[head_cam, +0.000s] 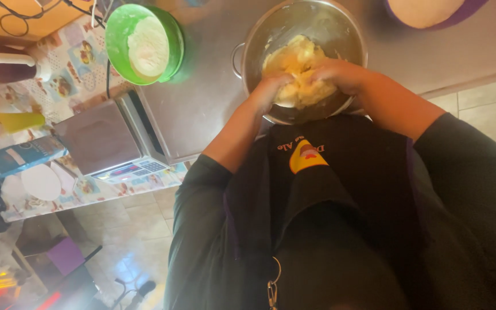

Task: Kneading dough by hand in a metal bowl.

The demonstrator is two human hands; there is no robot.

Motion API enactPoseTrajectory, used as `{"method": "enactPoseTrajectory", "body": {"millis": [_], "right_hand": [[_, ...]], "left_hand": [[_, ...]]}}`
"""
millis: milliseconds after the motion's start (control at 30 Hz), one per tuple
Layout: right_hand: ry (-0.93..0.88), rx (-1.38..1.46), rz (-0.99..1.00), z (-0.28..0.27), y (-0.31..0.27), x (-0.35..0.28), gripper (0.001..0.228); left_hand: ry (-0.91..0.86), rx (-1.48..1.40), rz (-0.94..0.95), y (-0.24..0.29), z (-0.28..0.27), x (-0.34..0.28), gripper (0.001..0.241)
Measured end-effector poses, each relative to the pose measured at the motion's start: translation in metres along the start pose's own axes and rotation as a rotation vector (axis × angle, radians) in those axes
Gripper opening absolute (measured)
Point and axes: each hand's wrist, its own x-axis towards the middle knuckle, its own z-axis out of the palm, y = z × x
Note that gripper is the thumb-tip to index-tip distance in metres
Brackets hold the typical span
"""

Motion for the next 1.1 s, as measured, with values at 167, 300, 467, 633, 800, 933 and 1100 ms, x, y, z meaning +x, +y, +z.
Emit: {"method": "enactPoseTrajectory", "body": {"millis": [167,300,467,633,800,933,1100], "right_hand": [[-0.011,0.121,-0.089,-0.017,-0.009,0.010,0.057],[0.198,-0.786,-0.563,0.002,-0.061,0.002,0.046],[0.216,-1.324,-0.644,-0.011,-0.040,0.011,0.095],[0.383,-1.621,-0.763,-0.010,0.005,0.007,0.038],[0.351,-1.901,-0.609,-0.014,0.030,0.012,0.030],[0.297,-1.951,-0.484,-0.019,0.021,0.020,0.028],[0.385,-1.334,-0.557,-0.024,0.012,0.010,0.025]], "left_hand": [[-0.036,0.086,0.137,0.053,-0.005,0.001,0.047],[-0.102,0.822,0.489,0.131,0.005,-0.035,0.046],[-0.055,1.595,0.631,0.080,-0.002,-0.002,0.081],[-0.070,1.605,0.629,0.034,0.022,-0.011,0.062],[0.016,1.569,0.745,0.000,0.021,-0.008,0.064],[-0.077,1.666,0.487,0.025,0.023,-0.006,0.060],[0.134,1.317,0.580,0.050,0.016,-0.038,0.041]]}}
